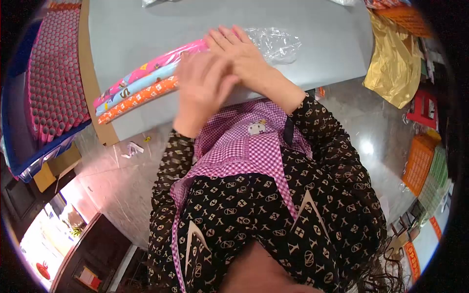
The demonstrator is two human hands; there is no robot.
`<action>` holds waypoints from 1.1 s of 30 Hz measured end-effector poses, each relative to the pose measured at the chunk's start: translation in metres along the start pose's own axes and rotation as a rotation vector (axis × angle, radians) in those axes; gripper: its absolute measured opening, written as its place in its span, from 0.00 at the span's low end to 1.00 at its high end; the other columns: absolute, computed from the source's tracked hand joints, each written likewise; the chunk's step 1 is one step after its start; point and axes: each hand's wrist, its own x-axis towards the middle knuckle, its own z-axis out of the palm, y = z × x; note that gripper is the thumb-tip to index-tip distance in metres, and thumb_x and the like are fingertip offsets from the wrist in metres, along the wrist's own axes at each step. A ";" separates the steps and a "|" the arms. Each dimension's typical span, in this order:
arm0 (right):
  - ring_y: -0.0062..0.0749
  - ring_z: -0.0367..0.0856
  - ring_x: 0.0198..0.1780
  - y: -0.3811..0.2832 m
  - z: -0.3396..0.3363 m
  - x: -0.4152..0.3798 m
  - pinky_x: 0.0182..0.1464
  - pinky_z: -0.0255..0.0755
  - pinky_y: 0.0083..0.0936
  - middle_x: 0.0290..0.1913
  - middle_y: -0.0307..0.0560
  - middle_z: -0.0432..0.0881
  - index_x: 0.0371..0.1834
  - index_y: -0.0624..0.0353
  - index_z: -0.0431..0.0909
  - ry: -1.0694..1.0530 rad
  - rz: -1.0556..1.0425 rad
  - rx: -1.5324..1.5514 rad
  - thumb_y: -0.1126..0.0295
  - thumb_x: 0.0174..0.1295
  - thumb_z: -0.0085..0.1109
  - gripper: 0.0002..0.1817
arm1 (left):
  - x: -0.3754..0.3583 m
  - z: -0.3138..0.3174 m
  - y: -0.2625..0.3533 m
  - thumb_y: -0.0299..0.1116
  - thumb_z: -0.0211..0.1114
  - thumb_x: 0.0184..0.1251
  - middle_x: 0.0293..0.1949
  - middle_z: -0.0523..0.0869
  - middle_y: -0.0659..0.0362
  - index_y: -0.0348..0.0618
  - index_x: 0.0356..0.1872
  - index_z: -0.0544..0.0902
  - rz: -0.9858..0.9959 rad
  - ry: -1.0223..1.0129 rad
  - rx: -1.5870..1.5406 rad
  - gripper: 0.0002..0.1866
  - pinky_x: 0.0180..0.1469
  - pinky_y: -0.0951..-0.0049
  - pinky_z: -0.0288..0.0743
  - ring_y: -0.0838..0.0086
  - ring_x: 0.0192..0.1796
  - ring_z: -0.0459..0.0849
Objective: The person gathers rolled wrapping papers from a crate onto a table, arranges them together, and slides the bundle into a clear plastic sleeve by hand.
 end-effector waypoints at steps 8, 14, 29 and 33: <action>0.48 0.68 0.67 -0.003 0.016 0.002 0.70 0.58 0.48 0.64 0.52 0.73 0.62 0.61 0.72 0.118 0.058 0.128 0.55 0.56 0.63 0.32 | -0.018 0.030 0.052 0.27 0.72 0.54 0.47 0.81 0.56 0.44 0.41 0.84 0.078 0.087 -0.138 0.12 0.53 0.58 0.72 0.57 0.51 0.78; 0.49 0.68 0.67 -0.017 0.038 0.005 0.72 0.55 0.52 0.61 0.56 0.76 0.57 0.65 0.76 0.230 0.064 0.025 0.49 0.57 0.61 0.33 | -0.037 0.025 0.029 0.24 0.70 0.60 0.47 0.81 0.52 0.41 0.43 0.84 0.127 0.128 -0.140 0.10 0.53 0.58 0.73 0.57 0.50 0.78; 0.45 0.69 0.62 -0.015 0.022 0.003 0.71 0.55 0.45 0.59 0.54 0.75 0.54 0.66 0.74 0.321 0.096 0.135 0.52 0.51 0.66 0.33 | -0.073 0.072 0.036 0.27 0.64 0.67 0.54 0.79 0.49 0.34 0.51 0.81 0.291 0.174 -0.341 0.13 0.56 0.57 0.73 0.53 0.52 0.78; 0.45 0.70 0.60 -0.014 0.022 0.004 0.67 0.58 0.45 0.54 0.55 0.77 0.49 0.66 0.77 0.399 0.071 0.064 0.54 0.51 0.64 0.29 | -0.068 0.068 0.044 0.24 0.63 0.64 0.56 0.78 0.46 0.35 0.55 0.79 0.250 0.224 -0.279 0.18 0.57 0.54 0.73 0.51 0.55 0.78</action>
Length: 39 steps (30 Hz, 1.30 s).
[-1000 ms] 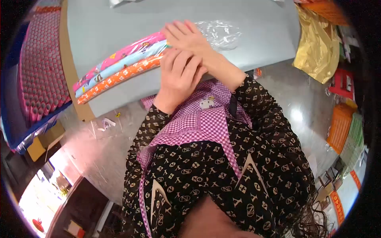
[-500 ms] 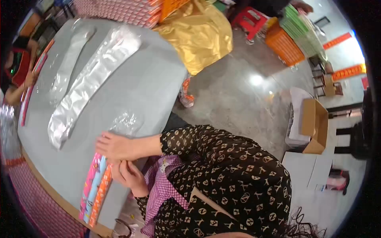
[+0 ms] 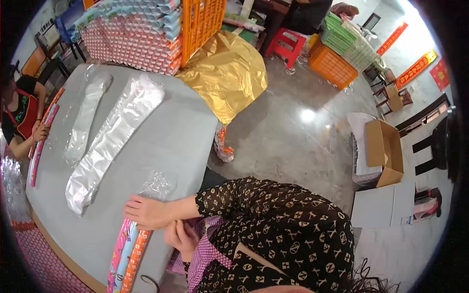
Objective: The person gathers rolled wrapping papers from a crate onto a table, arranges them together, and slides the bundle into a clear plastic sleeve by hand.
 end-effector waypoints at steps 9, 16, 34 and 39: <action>0.46 0.69 0.64 -0.002 -0.002 -0.002 0.72 0.55 0.47 0.60 0.56 0.75 0.57 0.66 0.75 -0.081 0.018 0.021 0.55 0.58 0.61 0.29 | -0.014 0.003 0.002 0.25 0.62 0.62 0.56 0.76 0.46 0.33 0.54 0.79 -0.032 -0.025 -0.050 0.18 0.60 0.52 0.71 0.49 0.57 0.76; 0.45 0.70 0.63 -0.006 0.001 -0.001 0.70 0.56 0.47 0.57 0.54 0.76 0.55 0.64 0.76 -0.043 0.022 0.001 0.56 0.58 0.60 0.27 | -0.021 -0.004 -0.001 0.26 0.62 0.63 0.57 0.75 0.45 0.34 0.55 0.79 -0.067 -0.037 -0.121 0.18 0.60 0.49 0.71 0.48 0.57 0.75; 0.47 0.69 0.63 -0.007 0.012 -0.002 0.72 0.53 0.48 0.59 0.55 0.75 0.55 0.65 0.76 -0.024 0.050 0.018 0.54 0.57 0.60 0.29 | -0.009 -0.014 0.008 0.23 0.62 0.61 0.61 0.73 0.47 0.34 0.58 0.78 -0.134 -0.081 0.041 0.22 0.65 0.52 0.67 0.51 0.62 0.73; 0.47 0.69 0.64 -0.007 0.002 -0.001 0.72 0.53 0.48 0.60 0.56 0.75 0.54 0.66 0.76 -0.032 0.041 0.034 0.54 0.56 0.60 0.29 | -0.011 -0.002 0.003 0.21 0.66 0.59 0.60 0.74 0.47 0.32 0.57 0.78 -0.043 -0.024 -0.151 0.22 0.65 0.55 0.68 0.50 0.62 0.74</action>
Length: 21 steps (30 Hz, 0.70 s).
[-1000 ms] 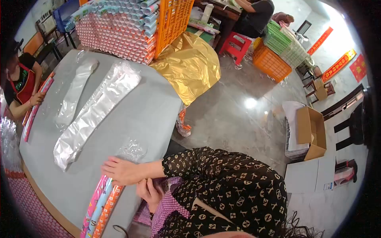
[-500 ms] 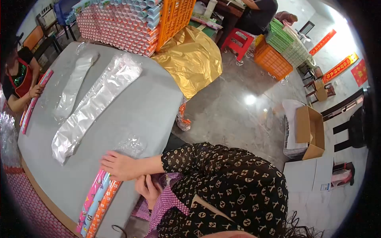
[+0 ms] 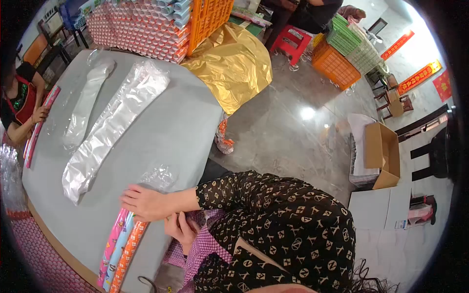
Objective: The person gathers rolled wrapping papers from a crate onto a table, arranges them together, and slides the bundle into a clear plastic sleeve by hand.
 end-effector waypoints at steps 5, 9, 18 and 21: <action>0.47 0.69 0.63 -0.002 -0.004 0.001 0.71 0.54 0.48 0.60 0.57 0.75 0.54 0.67 0.76 0.016 -0.005 -0.031 0.55 0.56 0.60 0.29 | -0.026 0.008 -0.004 0.19 0.68 0.57 0.59 0.75 0.47 0.31 0.55 0.79 -0.043 -0.026 -0.070 0.22 0.62 0.58 0.70 0.52 0.59 0.76; 0.48 0.69 0.66 0.002 0.000 0.001 0.72 0.55 0.48 0.62 0.59 0.74 0.58 0.66 0.75 -0.110 0.022 -0.017 0.54 0.55 0.61 0.31 | -0.001 -0.010 -0.001 0.16 0.66 0.58 0.58 0.76 0.47 0.33 0.55 0.79 0.010 0.003 -0.057 0.21 0.60 0.59 0.71 0.54 0.59 0.76; 0.48 0.71 0.63 0.008 -0.025 0.008 0.68 0.60 0.50 0.59 0.53 0.76 0.55 0.61 0.77 -0.261 0.092 0.065 0.57 0.56 0.63 0.26 | 0.051 -0.080 -0.037 0.33 0.65 0.66 0.65 0.73 0.46 0.36 0.63 0.74 -0.483 -0.151 0.597 0.25 0.69 0.50 0.60 0.49 0.68 0.68; 0.46 0.70 0.66 0.015 -0.013 0.003 0.69 0.58 0.49 0.63 0.53 0.76 0.60 0.62 0.75 -0.176 0.015 -0.049 0.57 0.60 0.62 0.28 | 0.049 -0.095 -0.052 0.40 0.63 0.67 0.67 0.72 0.49 0.36 0.65 0.71 -0.520 -0.228 0.735 0.29 0.72 0.48 0.54 0.50 0.72 0.65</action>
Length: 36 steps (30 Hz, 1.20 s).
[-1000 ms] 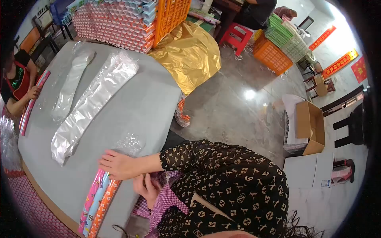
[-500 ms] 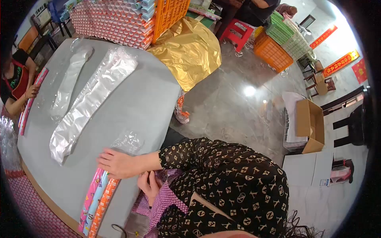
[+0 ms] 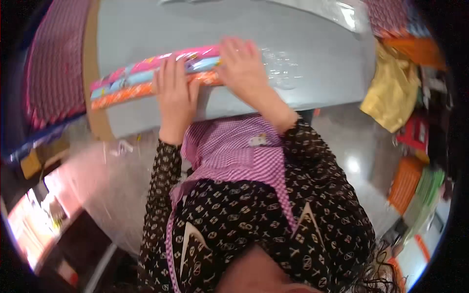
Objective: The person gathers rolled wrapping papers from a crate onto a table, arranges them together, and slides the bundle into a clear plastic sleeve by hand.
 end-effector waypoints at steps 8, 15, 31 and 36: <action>0.43 0.70 0.67 -0.004 -0.001 0.001 0.72 0.56 0.51 0.66 0.51 0.74 0.63 0.62 0.73 -0.006 -0.015 -0.028 0.57 0.63 0.61 0.29 | 0.004 0.005 -0.018 0.54 0.62 0.65 0.70 0.71 0.50 0.38 0.68 0.70 0.060 -0.132 0.132 0.37 0.73 0.43 0.51 0.49 0.73 0.63; 0.45 0.68 0.69 -0.003 -0.006 -0.001 0.72 0.54 0.51 0.67 0.53 0.73 0.64 0.62 0.73 -0.015 0.005 0.008 0.57 0.64 0.60 0.28 | 0.021 0.011 -0.019 0.57 0.60 0.65 0.71 0.70 0.51 0.41 0.69 0.69 0.142 -0.185 0.129 0.38 0.73 0.43 0.51 0.52 0.74 0.64; 0.44 0.75 0.61 0.054 -0.079 -0.049 0.68 0.58 0.45 0.56 0.48 0.81 0.55 0.58 0.79 0.116 0.112 0.019 0.68 0.61 0.64 0.18 | 0.020 0.010 -0.021 0.59 0.59 0.64 0.72 0.70 0.53 0.42 0.70 0.68 0.166 -0.215 0.142 0.39 0.73 0.44 0.51 0.58 0.74 0.66; 0.38 0.80 0.45 0.028 -0.072 -0.041 0.52 0.67 0.34 0.44 0.42 0.85 0.49 0.55 0.81 0.074 0.178 0.267 0.75 0.57 0.64 0.15 | 0.020 0.012 -0.021 0.58 0.59 0.65 0.72 0.70 0.53 0.42 0.70 0.68 0.160 -0.207 0.174 0.39 0.73 0.44 0.51 0.58 0.74 0.66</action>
